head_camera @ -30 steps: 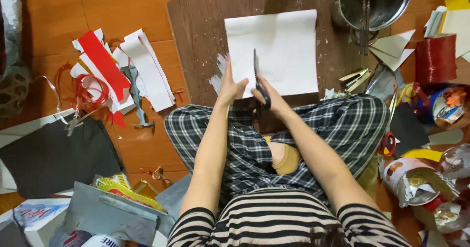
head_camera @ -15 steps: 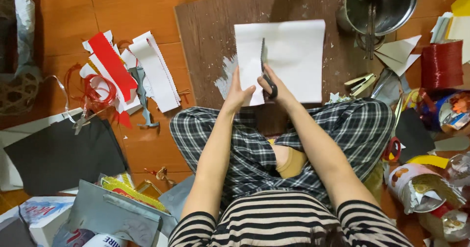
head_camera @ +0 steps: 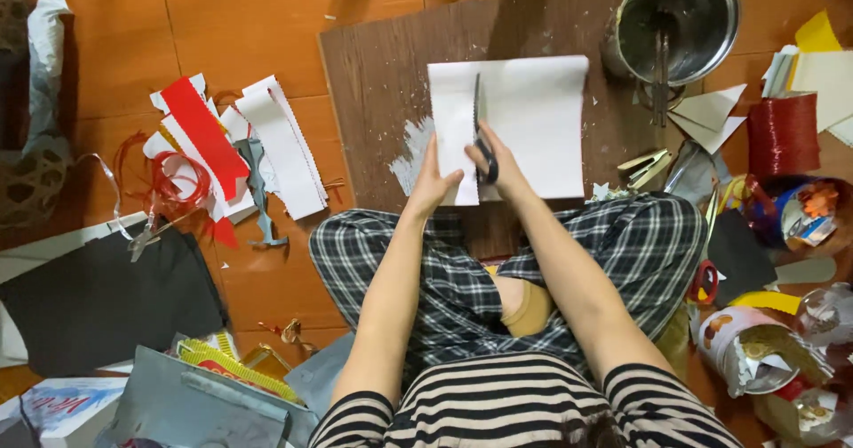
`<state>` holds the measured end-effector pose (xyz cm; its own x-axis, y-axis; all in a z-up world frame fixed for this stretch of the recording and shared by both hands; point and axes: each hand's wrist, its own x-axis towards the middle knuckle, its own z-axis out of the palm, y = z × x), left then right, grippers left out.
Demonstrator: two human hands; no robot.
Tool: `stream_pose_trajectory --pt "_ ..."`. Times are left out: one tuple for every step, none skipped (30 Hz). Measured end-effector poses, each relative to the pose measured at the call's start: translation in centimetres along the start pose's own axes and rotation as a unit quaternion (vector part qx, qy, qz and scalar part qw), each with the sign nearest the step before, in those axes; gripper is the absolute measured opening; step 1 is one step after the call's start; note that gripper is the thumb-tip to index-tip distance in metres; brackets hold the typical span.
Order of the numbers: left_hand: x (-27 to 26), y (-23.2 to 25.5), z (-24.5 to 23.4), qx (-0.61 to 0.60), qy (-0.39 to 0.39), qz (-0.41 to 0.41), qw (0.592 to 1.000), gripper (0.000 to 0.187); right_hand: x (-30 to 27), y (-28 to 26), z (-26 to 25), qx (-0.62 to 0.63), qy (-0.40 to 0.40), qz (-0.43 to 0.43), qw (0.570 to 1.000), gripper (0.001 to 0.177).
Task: Cutting a white sheet of paper with scissors while sitting on the floor
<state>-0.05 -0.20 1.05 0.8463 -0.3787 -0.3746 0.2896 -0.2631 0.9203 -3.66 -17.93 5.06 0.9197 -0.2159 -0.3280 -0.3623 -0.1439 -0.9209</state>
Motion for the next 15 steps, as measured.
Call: stream_pose_trajectory --pt "-0.6 0.6 -0.2 0.008 -0.015 0.007 1.0 0.112 1.1 0.7 -0.4 0.014 -0.009 0.015 1.0 0.091" --pt "-1.1 1.2 -0.4 0.017 -0.03 0.013 0.999 0.11 2.3 1.5 -0.8 0.027 -0.018 0.029 0.999 0.096" --pt "-1.4 1.1 -0.4 0.018 -0.03 0.012 0.999 0.11 1.6 1.5 0.5 0.028 -0.019 0.03 0.999 0.096" --pt "-1.7 1.1 -0.4 0.024 -0.025 0.013 0.999 0.11 1.0 1.4 1.7 0.054 0.008 0.022 0.998 0.091" --pt "-1.4 1.3 -0.1 0.027 -0.019 0.017 0.999 0.109 0.9 1.2 2.4 0.075 0.035 0.01 0.997 0.089" --pt "-0.3 1.3 0.1 0.025 -0.017 0.02 0.999 0.109 1.9 1.9 2.5 0.072 0.034 0.007 0.997 0.089" --pt "-0.1 1.0 0.0 0.037 -0.007 0.028 0.999 0.109 2.0 2.8 3.0 0.039 0.068 -0.006 0.997 0.088" --pt "0.0 0.7 0.0 0.049 0.004 0.036 0.998 0.11 2.0 3.7 3.5 0.005 0.101 -0.02 0.995 0.087" --pt "0.2 0.4 0.0 0.048 0.004 0.041 0.998 0.11 2.2 3.5 2.8 0.005 0.104 -0.024 0.994 0.087" --pt "0.3 0.0 -0.1 0.039 0.004 0.04 0.998 0.109 2.4 3.2 2.2 -0.002 0.086 -0.035 0.996 0.087" --pt "0.6 -0.4 -0.1 0.028 0.004 0.039 0.999 0.108 2.7 2.9 1.5 -0.01 0.067 -0.045 0.997 0.088" --pt "0.6 0.6 -0.1 0.027 0.004 0.045 0.999 0.108 2.9 1.6 0.8 -0.012 0.069 -0.05 0.996 0.088" --pt "0.2 1.5 -0.1 0.01 -0.001 0.041 0.999 0.108 2.7 0.4 0.3 0.002 0.055 -0.029 0.998 0.085" --pt "-0.2 2.3 -0.2 -0.007 -0.006 0.036 0.999 0.108 2.6 -0.8 -0.2 0.016 0.04 -0.007 0.999 0.083" --pt "-0.3 2.6 -0.1 -0.01 -0.003 0.036 0.999 0.108 3.4 -0.7 -0.4 0.013 0.037 -0.008 0.999 0.083"
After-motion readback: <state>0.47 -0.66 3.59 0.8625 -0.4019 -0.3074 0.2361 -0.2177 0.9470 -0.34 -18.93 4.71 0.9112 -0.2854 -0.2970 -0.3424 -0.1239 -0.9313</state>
